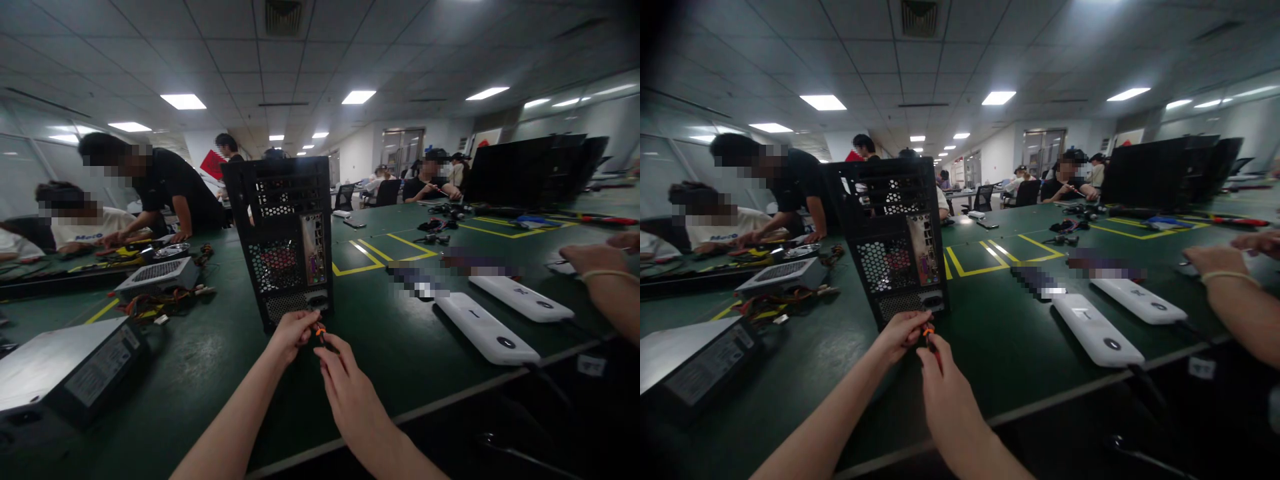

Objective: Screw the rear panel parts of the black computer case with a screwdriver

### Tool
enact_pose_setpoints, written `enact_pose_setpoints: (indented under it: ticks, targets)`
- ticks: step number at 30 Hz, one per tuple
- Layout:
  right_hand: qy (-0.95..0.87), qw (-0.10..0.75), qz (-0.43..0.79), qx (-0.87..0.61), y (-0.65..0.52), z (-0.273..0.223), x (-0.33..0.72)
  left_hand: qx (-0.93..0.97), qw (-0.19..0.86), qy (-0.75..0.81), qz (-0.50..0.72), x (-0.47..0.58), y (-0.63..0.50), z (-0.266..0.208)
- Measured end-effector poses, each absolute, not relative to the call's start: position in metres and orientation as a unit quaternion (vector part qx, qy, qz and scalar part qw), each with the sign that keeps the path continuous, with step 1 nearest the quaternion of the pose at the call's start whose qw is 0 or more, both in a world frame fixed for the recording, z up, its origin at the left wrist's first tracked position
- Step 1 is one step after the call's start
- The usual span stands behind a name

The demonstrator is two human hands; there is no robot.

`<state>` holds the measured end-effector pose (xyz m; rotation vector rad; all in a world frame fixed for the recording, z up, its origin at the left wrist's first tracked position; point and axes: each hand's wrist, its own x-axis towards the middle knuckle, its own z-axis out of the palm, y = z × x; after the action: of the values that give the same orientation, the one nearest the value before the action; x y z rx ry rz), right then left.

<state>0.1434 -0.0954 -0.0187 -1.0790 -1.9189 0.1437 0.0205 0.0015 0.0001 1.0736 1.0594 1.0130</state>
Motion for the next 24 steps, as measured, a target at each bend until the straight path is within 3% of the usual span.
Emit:
enact_pose_setpoints:
  ticks: [3,5,24]
  targets:
    - [-0.781,0.388,-0.115,-0.476,-0.089,-0.018,0.143,0.474,0.618,0.45,0.437,0.018,0.002,-0.001]
    - [-0.771,0.367,-0.154,-0.498,-0.086,-0.011,0.144,0.479,0.622,0.436,0.44,0.016,0.002,-0.002]
    - [-0.822,0.321,-0.125,-0.453,-0.092,-0.005,0.147,0.461,0.636,0.44,0.435,0.014,0.005,-0.003]
